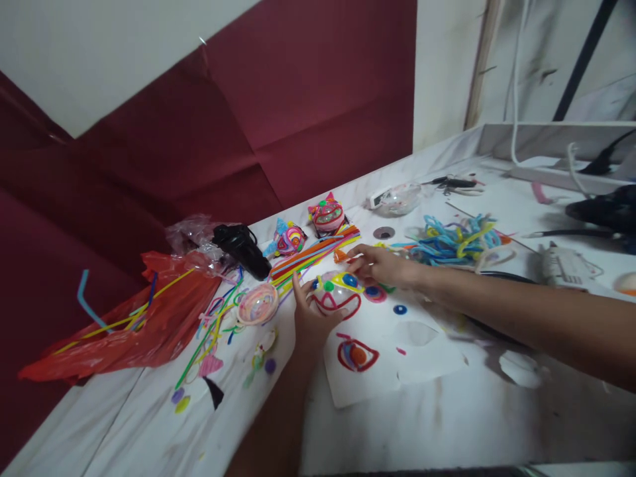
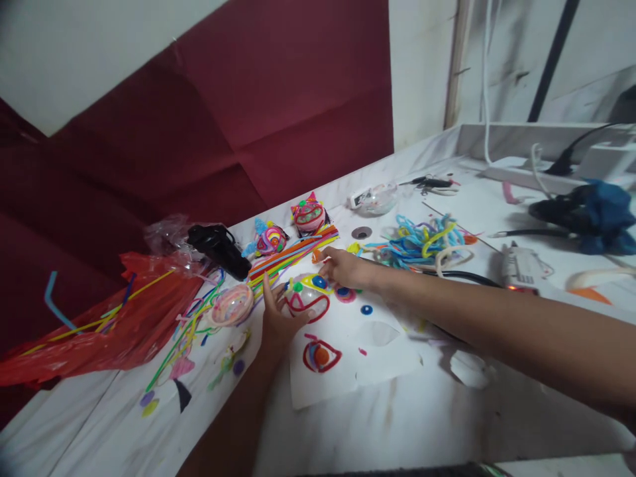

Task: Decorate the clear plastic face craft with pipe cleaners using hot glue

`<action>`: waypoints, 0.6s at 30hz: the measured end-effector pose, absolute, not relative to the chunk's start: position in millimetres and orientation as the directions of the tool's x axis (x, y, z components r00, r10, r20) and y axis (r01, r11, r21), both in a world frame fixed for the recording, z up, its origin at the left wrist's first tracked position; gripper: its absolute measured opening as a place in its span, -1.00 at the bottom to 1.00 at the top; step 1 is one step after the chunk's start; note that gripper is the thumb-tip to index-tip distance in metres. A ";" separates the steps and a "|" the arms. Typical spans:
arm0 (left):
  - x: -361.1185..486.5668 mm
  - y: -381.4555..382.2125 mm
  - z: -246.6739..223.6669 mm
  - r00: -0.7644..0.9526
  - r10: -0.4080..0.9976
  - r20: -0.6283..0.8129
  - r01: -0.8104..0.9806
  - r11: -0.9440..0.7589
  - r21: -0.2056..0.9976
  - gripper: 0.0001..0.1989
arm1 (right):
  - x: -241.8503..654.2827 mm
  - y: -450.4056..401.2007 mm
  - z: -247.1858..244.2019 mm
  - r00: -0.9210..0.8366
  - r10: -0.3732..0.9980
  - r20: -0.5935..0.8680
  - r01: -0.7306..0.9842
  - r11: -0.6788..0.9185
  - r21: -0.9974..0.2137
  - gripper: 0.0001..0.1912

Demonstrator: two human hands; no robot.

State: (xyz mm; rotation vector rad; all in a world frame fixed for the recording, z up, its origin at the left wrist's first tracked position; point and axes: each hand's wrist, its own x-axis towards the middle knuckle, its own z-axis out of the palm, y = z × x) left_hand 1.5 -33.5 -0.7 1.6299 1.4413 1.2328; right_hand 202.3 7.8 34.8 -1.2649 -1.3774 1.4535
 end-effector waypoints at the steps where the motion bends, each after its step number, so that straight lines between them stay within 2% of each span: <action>1: 1.2 -32.9 -1.6 -0.026 0.960 0.277 0.355 -0.250 0.901 0.23 | 203.0 3.5 40.3 -0.219 0.965 -0.144 0.041 -0.138 -0.990 -0.56; 4: 1.2 -30.9 -3.7 0.020 0.912 0.410 0.289 -0.397 0.871 0.25 | 203.7 -9.7 55.1 -0.177 0.981 -0.074 -0.066 -0.087 -0.994 -0.63; 8: 1.7 -26.8 -8.1 0.057 0.863 0.502 0.257 -0.499 0.828 0.26 | 199.4 -18.8 58.6 -0.109 0.994 -0.018 -0.098 -0.029 -0.995 -0.67; 14: 1.3 -22.7 -17.1 0.124 0.832 0.540 0.301 -0.550 0.779 0.28 | 188.3 -21.0 46.7 -0.053 0.995 -0.084 -0.274 -0.096 -0.957 -0.73; 18: 1.4 -23.6 -18.8 0.167 0.807 0.567 0.378 -0.583 0.719 0.25 | 184.1 -23.3 44.0 -0.053 0.991 -0.120 -0.315 -0.131 -0.940 -0.75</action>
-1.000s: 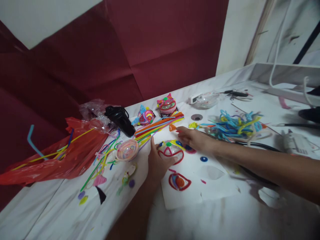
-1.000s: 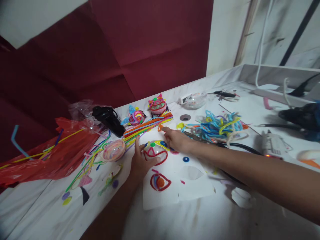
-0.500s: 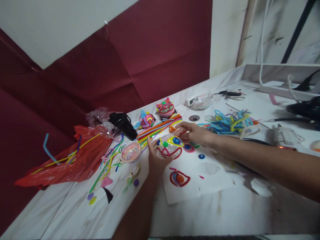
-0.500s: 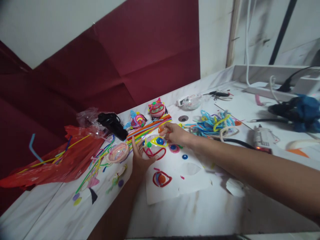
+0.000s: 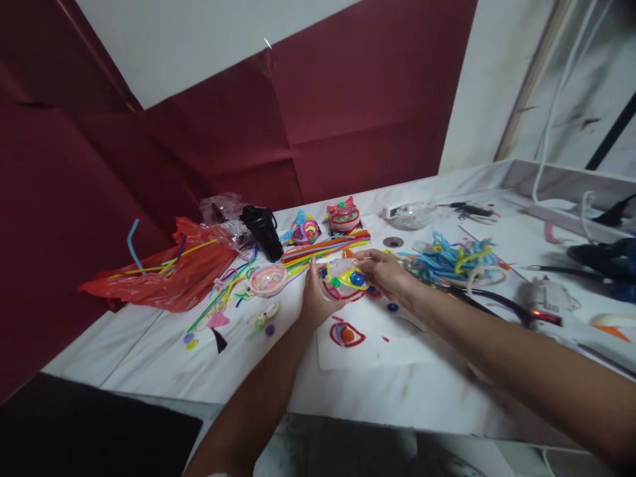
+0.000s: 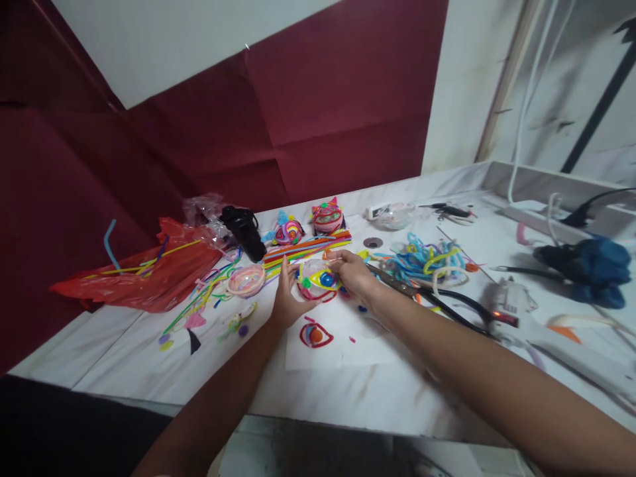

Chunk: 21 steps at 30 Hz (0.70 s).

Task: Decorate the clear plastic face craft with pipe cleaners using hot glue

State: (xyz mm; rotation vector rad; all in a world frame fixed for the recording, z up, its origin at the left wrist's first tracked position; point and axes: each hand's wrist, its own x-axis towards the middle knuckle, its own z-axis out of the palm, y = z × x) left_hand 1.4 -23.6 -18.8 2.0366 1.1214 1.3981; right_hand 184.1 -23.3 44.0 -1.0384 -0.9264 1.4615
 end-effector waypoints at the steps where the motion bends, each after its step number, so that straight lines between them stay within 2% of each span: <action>1: 1.3 -24.4 -18.4 0.175 0.807 0.565 0.406 -0.581 0.705 0.24 | 183.6 -23.7 43.6 -0.050 0.990 -0.132 -0.325 -0.141 -0.935 -0.75; 5: -0.4 -30.9 -12.6 0.222 0.825 0.520 0.531 -0.550 0.645 0.24 | 182.6 -25.3 42.4 -0.037 0.989 -0.145 -0.356 -0.149 -0.923 -0.73; 7: -1.8 -34.5 -7.0 0.258 0.817 0.516 0.552 -0.563 0.615 0.17 | 182.0 -26.7 43.0 -0.034 0.990 -0.135 -0.363 -0.138 -0.922 -0.71; 11: -2.4 -37.8 6.0 0.263 0.789 0.555 0.480 -0.606 0.634 -0.33 | 178.3 -31.3 46.6 -0.042 0.993 -0.109 -0.363 -0.116 -0.924 -0.67; 13: -0.7 -37.7 10.7 0.237 0.802 0.548 0.436 -0.592 0.678 -0.46 | 175.4 -34.0 48.1 -0.053 0.994 -0.091 -0.353 -0.104 -0.930 -0.66; 21: 6.2 -38.8 13.4 0.205 0.817 0.539 0.386 -0.573 0.723 -0.50 | 168.4 -43.6 46.5 -0.064 0.997 -0.052 -0.302 -0.069 -0.951 -0.64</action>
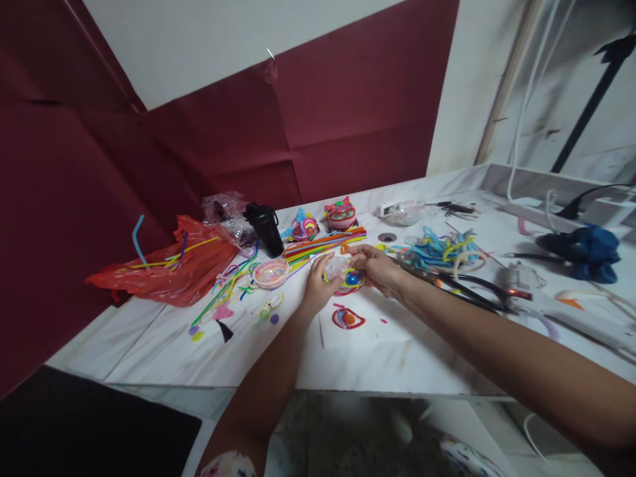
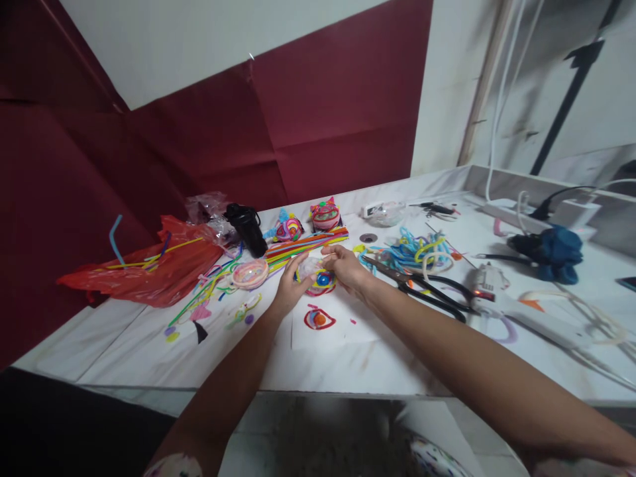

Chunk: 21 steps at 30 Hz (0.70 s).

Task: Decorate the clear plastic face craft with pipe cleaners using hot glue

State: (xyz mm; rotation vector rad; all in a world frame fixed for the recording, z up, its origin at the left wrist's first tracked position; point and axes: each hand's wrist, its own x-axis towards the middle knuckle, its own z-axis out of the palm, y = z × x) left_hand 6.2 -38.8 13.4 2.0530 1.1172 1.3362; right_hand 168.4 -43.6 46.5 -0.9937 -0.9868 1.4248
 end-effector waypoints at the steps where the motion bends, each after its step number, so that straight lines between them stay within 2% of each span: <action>1: 6.6 -39.0 13.2 0.203 0.821 0.533 0.377 -0.568 0.732 -0.49 | 168.3 -44.5 46.4 -0.068 0.996 -0.051 -0.299 -0.069 -0.952 -0.64; 8: 6.2 -36.9 13.6 0.180 0.876 0.447 0.276 -0.481 0.832 -0.49 | 169.5 -44.9 45.7 -0.080 0.996 -0.038 -0.288 -0.060 -0.956 -0.62; 21: 4.0 -32.6 16.4 0.184 0.855 0.485 0.338 -0.518 0.785 -0.46 | 171.3 -40.7 45.3 -0.082 0.996 -0.042 -0.260 -0.062 -0.964 -0.60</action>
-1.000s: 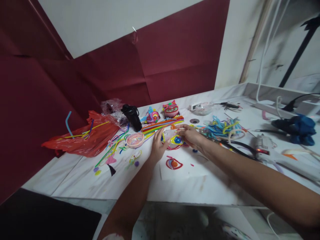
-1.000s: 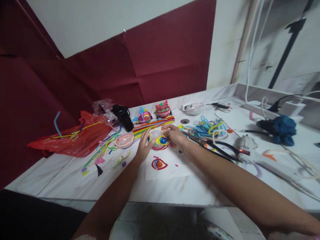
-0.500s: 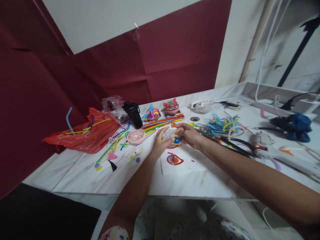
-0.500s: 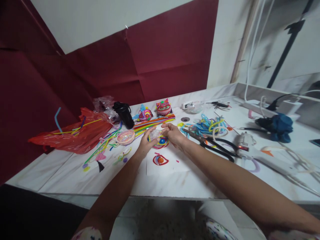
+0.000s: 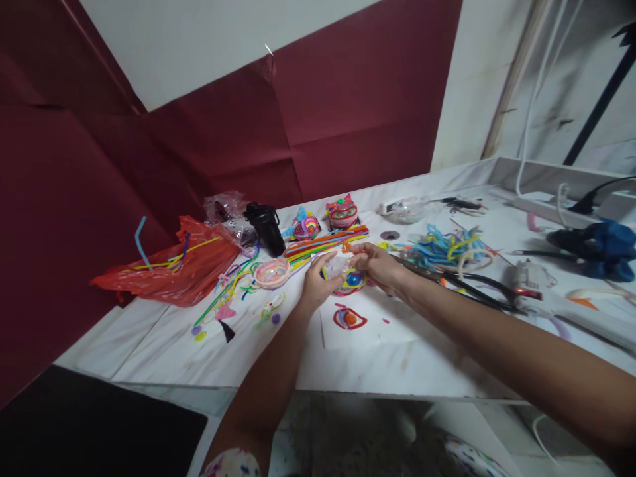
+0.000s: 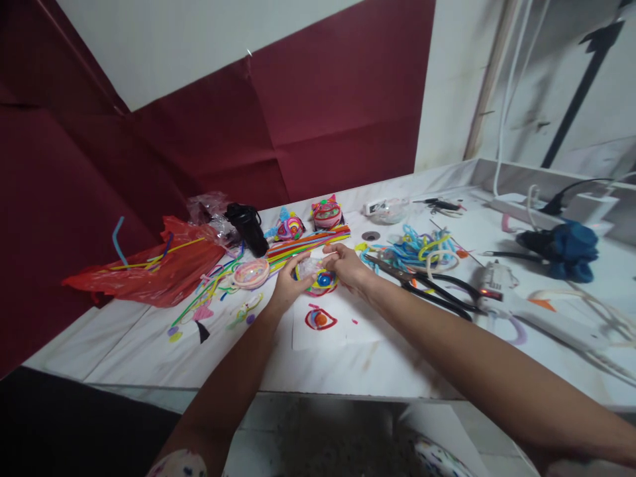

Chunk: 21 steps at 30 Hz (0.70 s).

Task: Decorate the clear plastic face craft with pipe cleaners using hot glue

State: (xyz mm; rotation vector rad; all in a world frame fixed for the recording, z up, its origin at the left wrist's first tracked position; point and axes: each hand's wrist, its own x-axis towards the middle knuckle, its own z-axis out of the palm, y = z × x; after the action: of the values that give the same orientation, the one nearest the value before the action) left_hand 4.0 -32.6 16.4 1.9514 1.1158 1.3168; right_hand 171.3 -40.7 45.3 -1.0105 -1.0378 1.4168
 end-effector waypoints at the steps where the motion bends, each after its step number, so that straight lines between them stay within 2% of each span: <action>1: 4.0 -33.1 17.6 0.188 0.855 0.484 0.342 -0.518 0.784 -0.46 | 171.3 -40.4 45.1 -0.081 0.996 -0.042 -0.262 -0.062 -0.963 -0.60; 7: 5.4 -37.8 27.9 0.240 0.844 0.480 0.368 -0.536 0.759 -0.47 | 171.9 -40.1 43.7 -0.103 0.994 -0.034 -0.277 -0.061 -0.959 -0.58; 16: 0.4 -27.2 24.0 0.228 0.890 0.395 0.296 -0.450 0.842 -0.46 | 177.2 -43.8 54.2 -0.275 0.961 -0.001 -0.342 -0.099 -0.934 -0.56; 21: -0.2 -27.1 27.6 0.242 0.889 0.388 0.296 -0.449 0.843 -0.45 | 183.6 -40.3 50.9 -0.353 0.934 0.053 -0.325 -0.069 -0.943 -0.39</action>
State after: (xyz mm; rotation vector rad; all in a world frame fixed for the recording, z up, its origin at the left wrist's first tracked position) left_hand -0.2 -27.1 27.6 1.8831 1.0817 1.1980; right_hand 183.6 -40.3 50.9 -0.7612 -1.1944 1.6164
